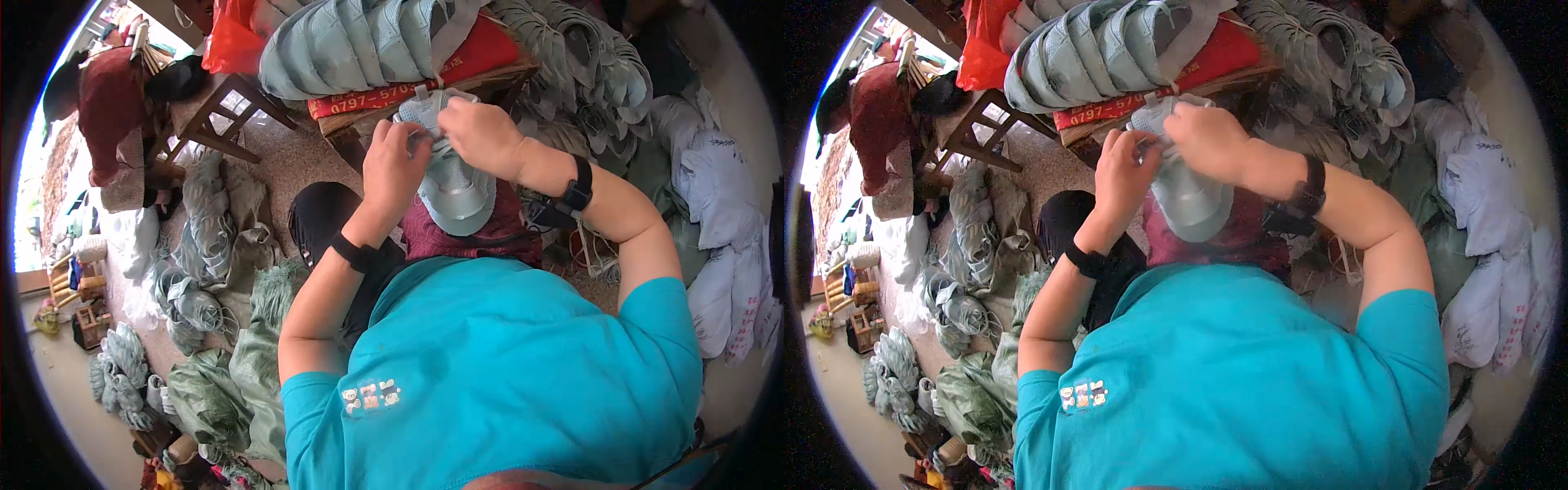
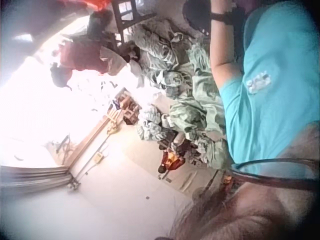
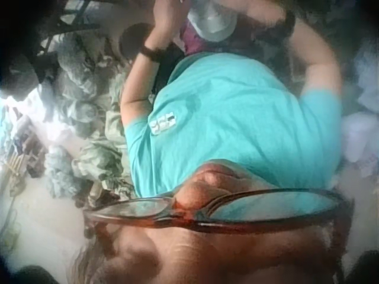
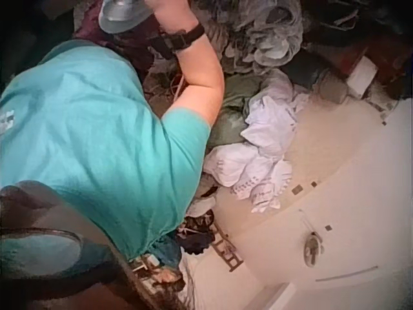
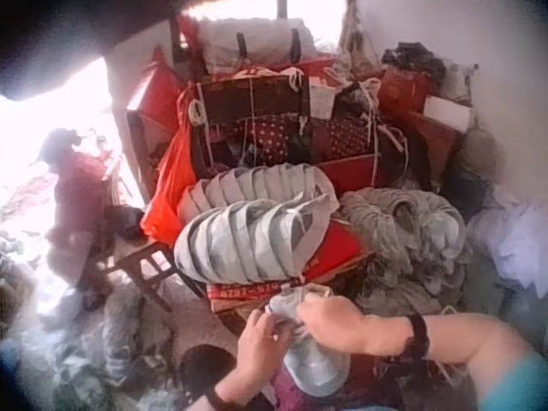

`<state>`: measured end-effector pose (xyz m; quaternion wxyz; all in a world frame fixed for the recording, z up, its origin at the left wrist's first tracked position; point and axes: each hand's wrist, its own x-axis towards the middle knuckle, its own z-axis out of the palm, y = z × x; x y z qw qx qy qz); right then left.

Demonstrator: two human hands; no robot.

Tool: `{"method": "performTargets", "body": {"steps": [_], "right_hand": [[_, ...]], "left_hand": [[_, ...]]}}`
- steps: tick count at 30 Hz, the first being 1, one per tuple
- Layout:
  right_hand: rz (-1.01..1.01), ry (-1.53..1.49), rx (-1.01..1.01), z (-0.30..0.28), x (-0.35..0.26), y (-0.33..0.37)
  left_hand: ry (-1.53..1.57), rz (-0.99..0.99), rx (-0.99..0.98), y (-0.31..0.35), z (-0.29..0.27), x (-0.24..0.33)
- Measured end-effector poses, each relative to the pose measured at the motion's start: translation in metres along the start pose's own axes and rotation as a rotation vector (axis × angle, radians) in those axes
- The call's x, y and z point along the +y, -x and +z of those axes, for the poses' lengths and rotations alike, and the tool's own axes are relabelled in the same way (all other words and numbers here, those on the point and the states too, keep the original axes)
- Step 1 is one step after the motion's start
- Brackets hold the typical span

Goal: The person is sitting on the floor in a cluttered room, lacing a light blue sneaker. They thread the laces through the eyelets, pull them tight, and tie a knot. The person repeats this process multiple times, adjusting the laces and the shoe's position.

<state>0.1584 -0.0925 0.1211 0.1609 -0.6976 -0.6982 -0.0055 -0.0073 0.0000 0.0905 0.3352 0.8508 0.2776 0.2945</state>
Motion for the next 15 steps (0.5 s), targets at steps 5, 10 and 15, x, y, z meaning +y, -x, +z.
{"method": "performTargets", "body": {"steps": [5, 10, 15], "right_hand": [[0.135, -0.095, 0.013, 0.0092, 0.0063, -0.0061], [0.187, -0.046, -0.025, 0.0022, 0.0045, -0.0033], [0.077, -0.141, 0.043, 0.01, 0.0042, -0.0058]], "left_hand": [[-0.062, 0.01, -0.01, -0.0031, 0.0034, -0.0006], [-0.074, -0.009, -0.059, -0.0068, 0.0008, 0.002], [-0.143, 0.015, -0.029, -0.0082, 0.0056, 0.0021]]}}
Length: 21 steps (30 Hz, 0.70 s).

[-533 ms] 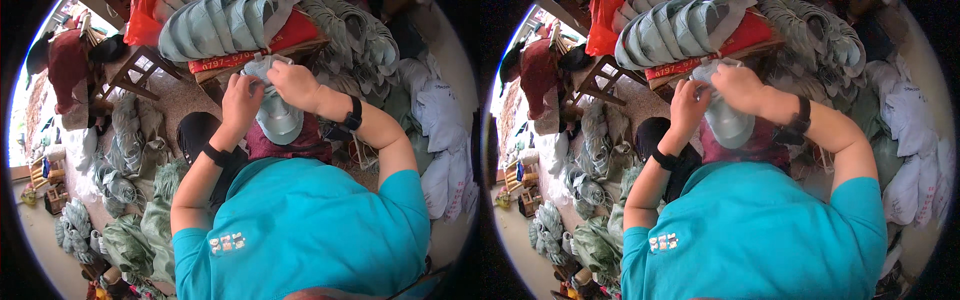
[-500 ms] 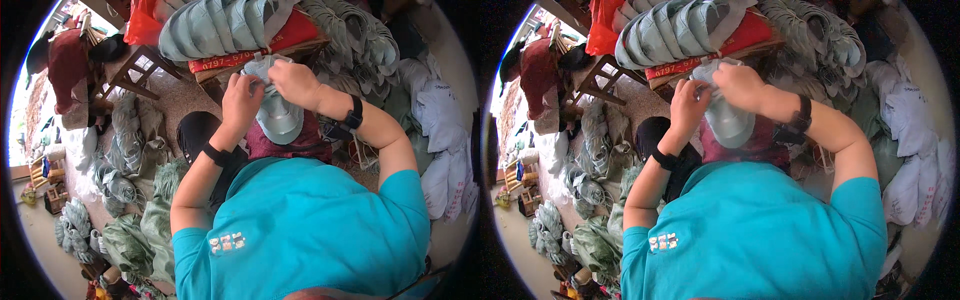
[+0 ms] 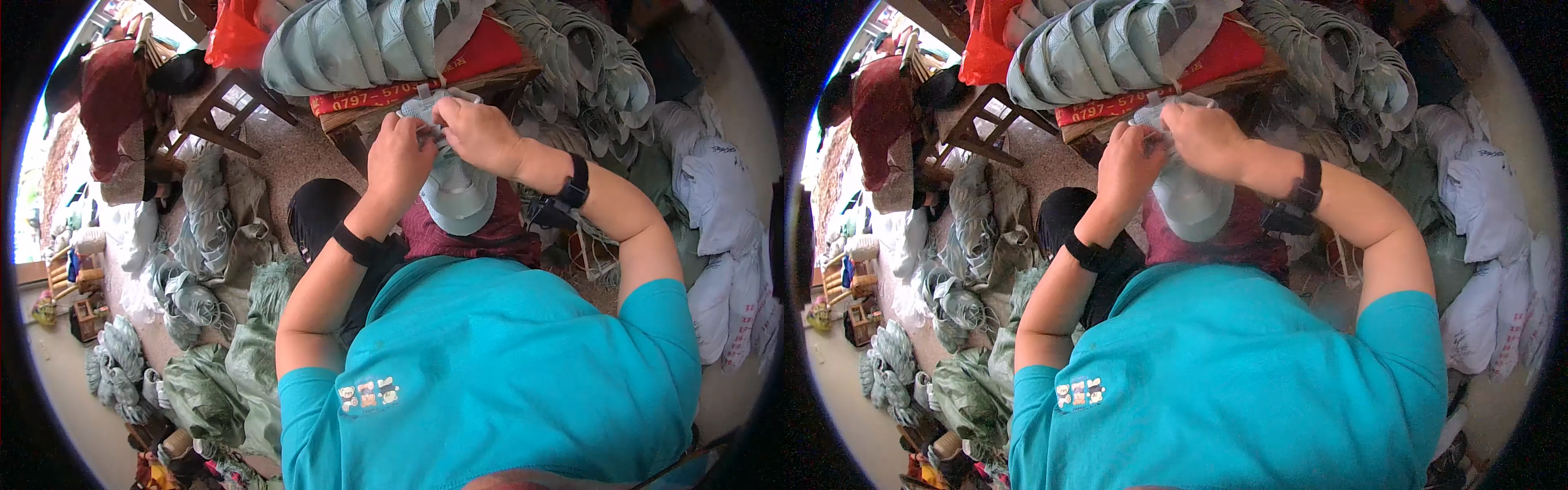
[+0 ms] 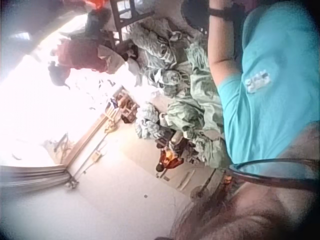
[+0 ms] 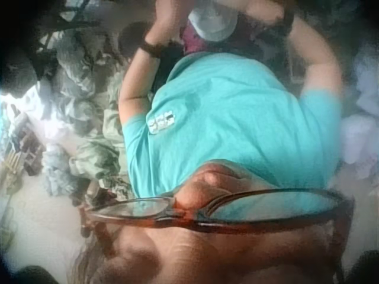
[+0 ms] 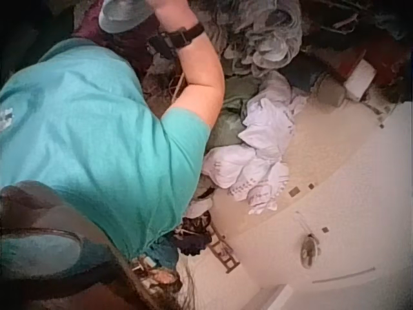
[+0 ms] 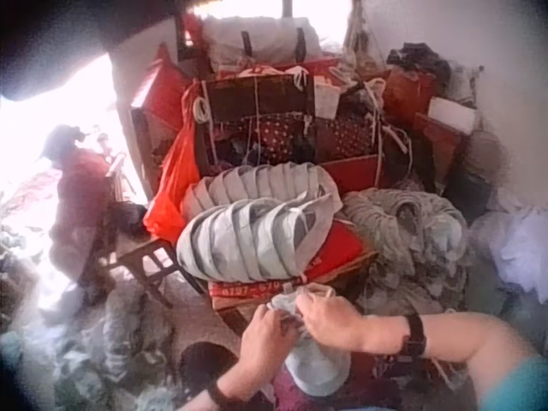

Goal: The person is sitting on the floor in a cluttered room, lacing a light blue sneaker. They thread the laces through the eyelets, pull them tight, and tie a knot. The person repeats this process multiple times, adjusting the laces and the shoe's position.

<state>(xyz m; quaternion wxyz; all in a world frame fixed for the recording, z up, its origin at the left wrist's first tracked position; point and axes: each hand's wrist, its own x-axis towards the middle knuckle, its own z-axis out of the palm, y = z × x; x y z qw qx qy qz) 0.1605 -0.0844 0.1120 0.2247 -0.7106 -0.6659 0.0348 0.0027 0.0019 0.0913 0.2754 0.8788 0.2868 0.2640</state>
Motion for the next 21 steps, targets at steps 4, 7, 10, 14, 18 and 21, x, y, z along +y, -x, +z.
{"method": "performTargets", "body": {"steps": [4, 7, 10, 14, 18, 21], "right_hand": [[0.133, -0.27, -0.042, -0.007, -0.001, -0.004], [0.098, -0.304, -0.07, -0.02, -0.004, -0.008], [-0.216, -0.023, -0.037, -0.015, -0.002, -0.01], [-0.375, -0.04, -0.042, -0.004, 0.001, -0.04], [-0.723, -0.322, 0.118, -0.038, -0.065, -0.11], [-0.702, -0.771, 0.057, -0.084, -0.138, -0.131]], "left_hand": [[0.034, -0.015, -0.048, -0.005, -0.003, -0.003], [0.064, 0.03, 0.008, -0.003, -0.008, -0.007], [0.134, 0.116, 0.164, 0.007, -0.014, -0.011], [0.77, -0.193, 0.169, 0.02, -0.021, -0.018], [0.713, -0.124, 0.101, 0.029, -0.003, -0.035], [0.5, 0.027, 0.126, 0.023, -0.002, -0.02]]}}
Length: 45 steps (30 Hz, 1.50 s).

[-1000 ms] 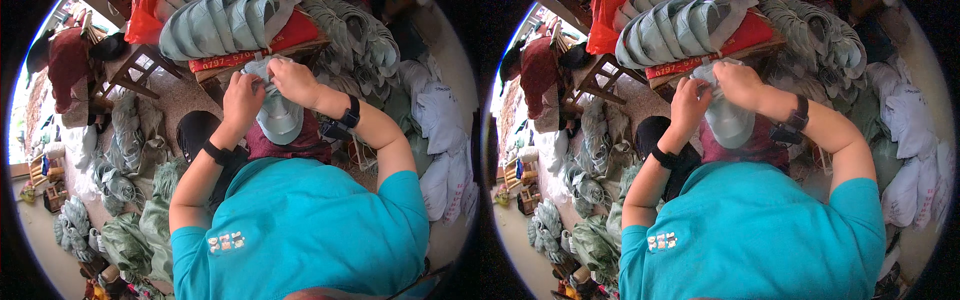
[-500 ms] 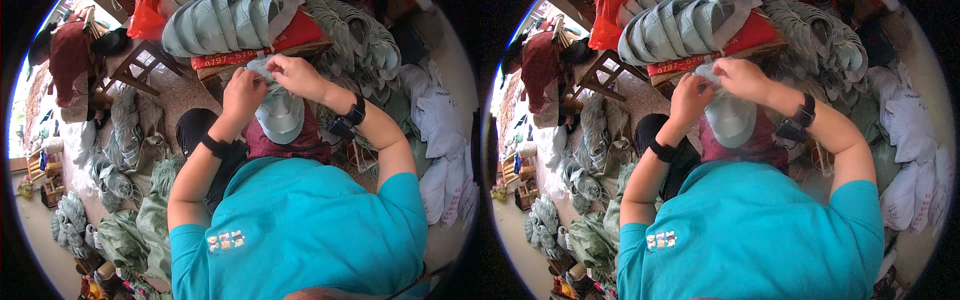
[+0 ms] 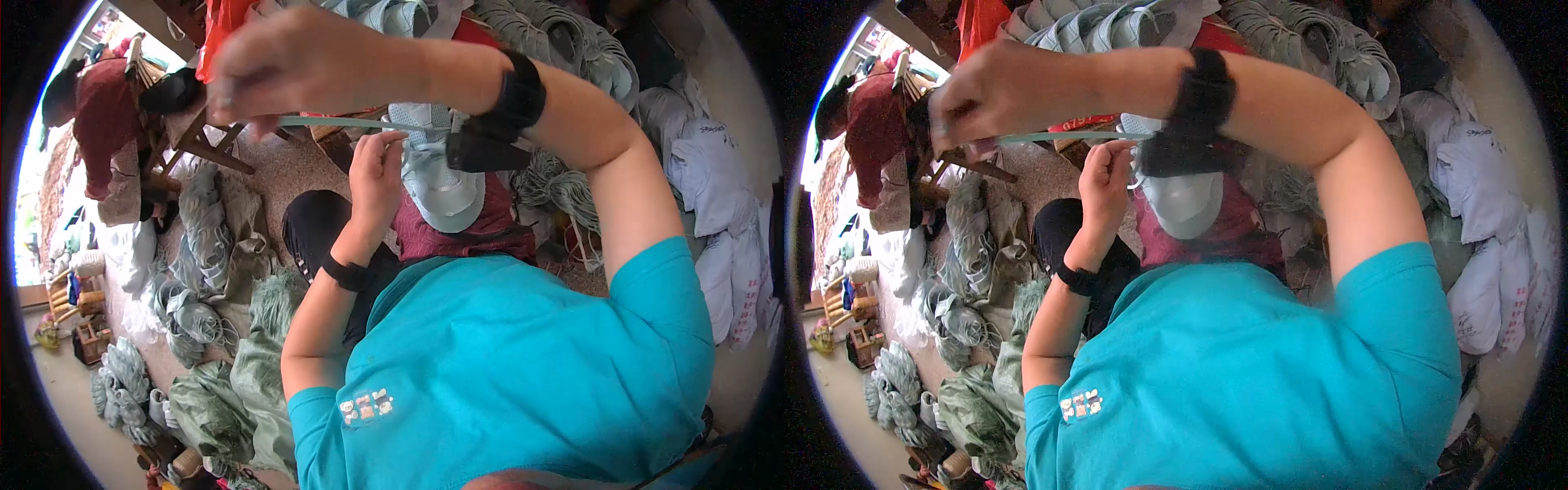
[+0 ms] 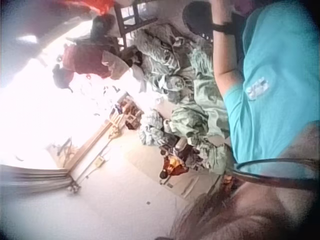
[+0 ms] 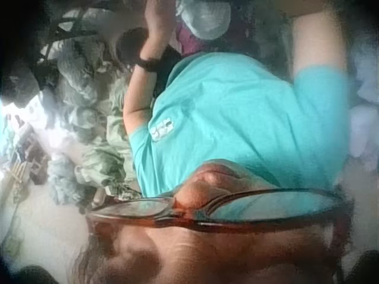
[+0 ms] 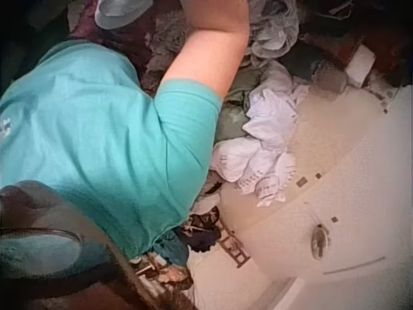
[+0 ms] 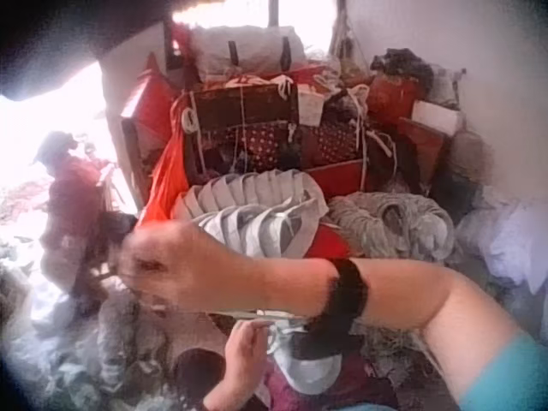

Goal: The person is sitting on the floor in a cluttered room, lacing a light blue sneaker. They thread the laces through the eyelets, pull them tight, and tie a knot. The person repeats this process multiple times, adjusting the laces and the shoe's position.

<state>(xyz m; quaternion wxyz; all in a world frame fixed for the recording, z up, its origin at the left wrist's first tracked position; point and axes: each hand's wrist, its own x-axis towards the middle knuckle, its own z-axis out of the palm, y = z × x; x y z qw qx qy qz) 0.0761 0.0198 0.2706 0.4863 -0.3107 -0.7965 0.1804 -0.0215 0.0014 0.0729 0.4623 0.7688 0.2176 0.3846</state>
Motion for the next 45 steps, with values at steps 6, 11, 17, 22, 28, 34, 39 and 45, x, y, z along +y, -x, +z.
{"method": "performTargets", "body": {"steps": [6, 11, 17, 22, 28, 34, 39, 45], "right_hand": [[0.206, -0.349, -0.089, -0.001, -0.046, -0.033], [0.263, -0.46, -0.208, -0.012, -0.069, -0.023], [0.181, -0.466, -0.249, -0.014, -0.068, -0.024], [0.332, -0.655, -0.306, -0.021, -0.046, 0.008], [0.459, 0.518, -0.274, -0.073, 0.033, 0.131], [0.588, 0.774, -0.313, -0.055, 0.047, 0.218], [0.623, 0.516, -0.221, -0.052, 0.052, 0.213], [0.548, 0.603, 0.066, -0.036, 0.035, 0.219]], "left_hand": [[-0.096, -0.169, -0.036, -0.006, 0.0, 0.019], [0.05, -0.183, -0.016, -0.009, 0.005, 0.035], [-0.475, 0.285, 0.018, -0.024, 0.013, 0.032], [-0.413, 0.143, -0.1, -0.035, 0.028, 0.024], [-0.435, 0.086, -0.057, -0.028, 0.028, 0.024], [-0.395, 0.038, -0.02, -0.027, 0.039, 0.023], [-0.338, -0.026, -0.027, -0.027, 0.041, 0.019], [-0.247, 0.186, -0.046, -0.028, 0.027, 0.015]]}}
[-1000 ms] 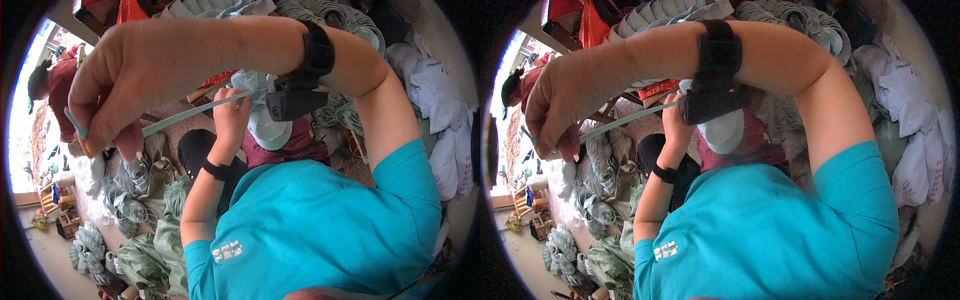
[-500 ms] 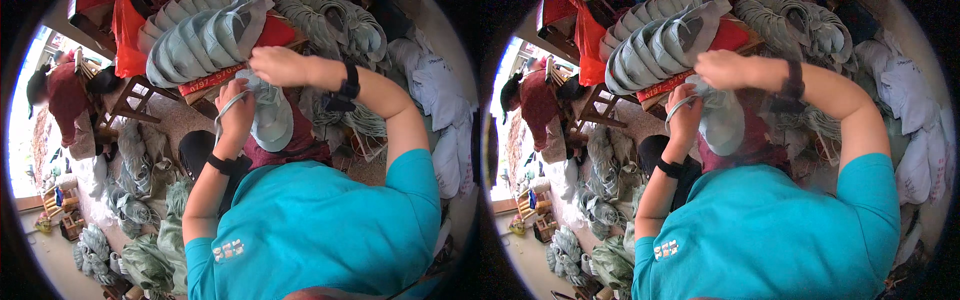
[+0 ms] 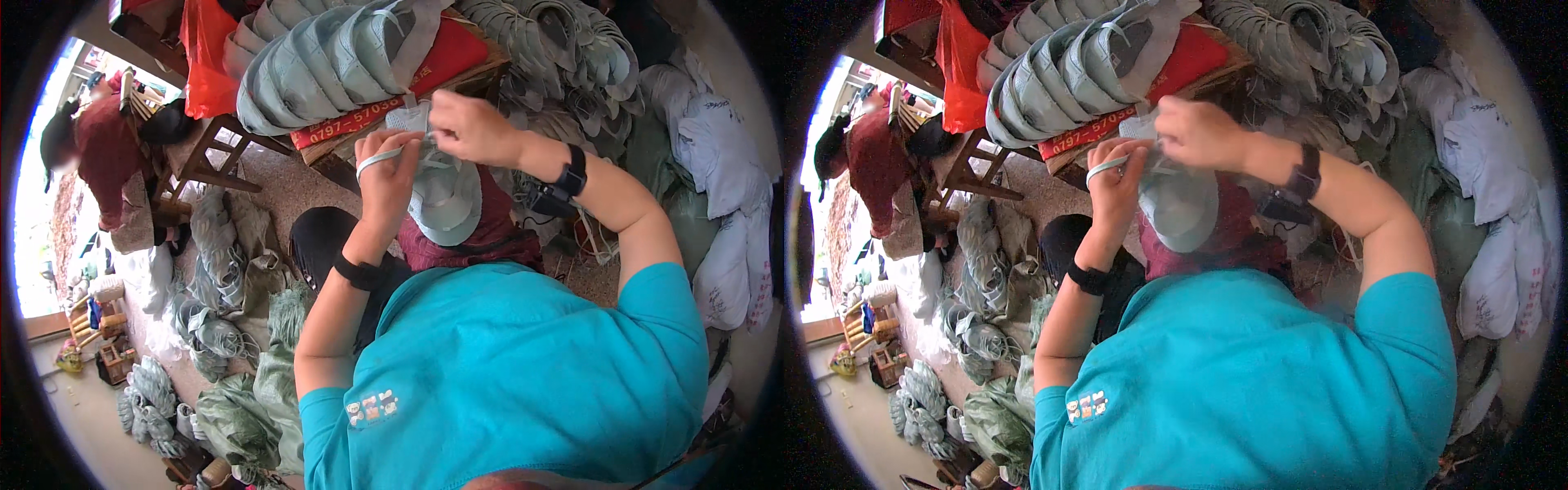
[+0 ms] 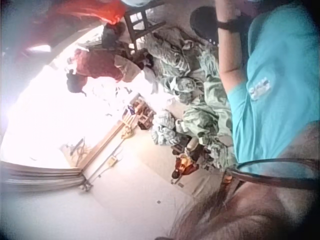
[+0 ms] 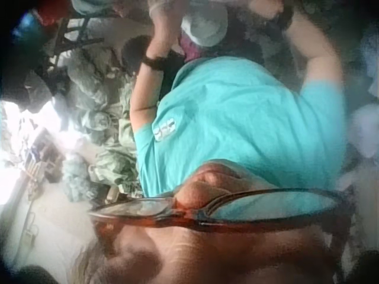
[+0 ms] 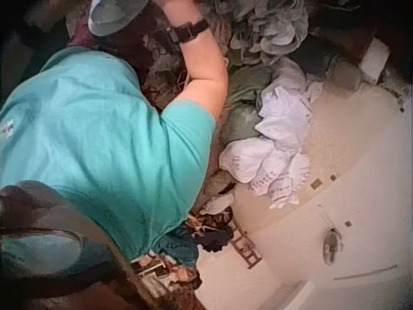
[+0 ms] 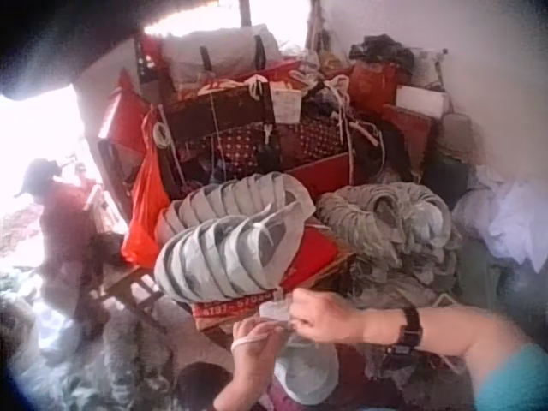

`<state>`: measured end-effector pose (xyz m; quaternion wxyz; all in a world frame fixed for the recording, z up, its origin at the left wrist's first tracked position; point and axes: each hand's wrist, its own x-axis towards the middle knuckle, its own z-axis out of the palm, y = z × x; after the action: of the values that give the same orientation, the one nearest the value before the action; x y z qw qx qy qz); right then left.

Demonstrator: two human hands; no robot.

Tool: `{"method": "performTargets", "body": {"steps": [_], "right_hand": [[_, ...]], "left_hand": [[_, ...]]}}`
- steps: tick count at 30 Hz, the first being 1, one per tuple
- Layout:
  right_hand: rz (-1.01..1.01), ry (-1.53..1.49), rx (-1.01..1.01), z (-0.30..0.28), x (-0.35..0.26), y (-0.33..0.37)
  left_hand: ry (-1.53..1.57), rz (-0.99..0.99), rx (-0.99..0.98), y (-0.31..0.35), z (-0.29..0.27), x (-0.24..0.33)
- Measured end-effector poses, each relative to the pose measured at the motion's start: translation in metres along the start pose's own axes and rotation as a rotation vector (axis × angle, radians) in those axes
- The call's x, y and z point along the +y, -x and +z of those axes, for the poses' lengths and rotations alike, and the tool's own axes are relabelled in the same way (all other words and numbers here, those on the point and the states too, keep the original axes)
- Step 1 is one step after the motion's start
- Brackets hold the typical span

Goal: The person is sitting on the floor in a cluttered room, lacing a light blue sneaker. They thread the laces through the eyelets, pull them tight, and tie a knot. The person repeats this process multiple times, adjusting the laces and the shoe's position.

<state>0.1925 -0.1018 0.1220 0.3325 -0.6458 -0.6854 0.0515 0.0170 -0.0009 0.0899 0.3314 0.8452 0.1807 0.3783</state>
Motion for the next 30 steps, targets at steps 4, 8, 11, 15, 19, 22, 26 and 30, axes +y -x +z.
{"method": "performTargets", "body": {"steps": [4, 8, 11, 15, 19, 22, 26, 30], "right_hand": [[0.005, 0.541, 0.165, -0.034, 0.056, 0.026], [0.498, 0.843, 0.276, -0.103, 0.138, 0.097], [0.898, 0.943, 0.179, -0.144, 0.168, 0.131], [0.709, 0.715, -0.016, -0.106, 0.145, 0.121], [0.252, 0.176, -0.003, -0.056, 0.08, 0.063], [0.087, -0.018, -0.029, -0.032, 0.017, 0.023], [0.134, 0.071, -0.088, -0.012, -0.001, 0.001], [0.072, 0.106, -0.184, -0.008, 0.007, -0.009]], "left_hand": [[0.484, -0.303, -0.023, 0.003, -0.018, -0.005], [0.334, -0.368, 0.227, -0.01, -0.072, -0.029], [-0.187, -0.267, 0.176, 0.016, -0.079, -0.069], [0.247, -0.654, -0.008, 0.024, -0.063, -0.048], [0.363, -0.534, 0.056, 0.028, -0.051, -0.036], [0.013, -0.126, 0.062, 0.023, -0.036, -0.016], [-0.026, -0.069, -0.047, 0.018, -0.022, -0.001], [-0.091, -0.018, -0.196, 0.008, -0.029, -0.001]]}}
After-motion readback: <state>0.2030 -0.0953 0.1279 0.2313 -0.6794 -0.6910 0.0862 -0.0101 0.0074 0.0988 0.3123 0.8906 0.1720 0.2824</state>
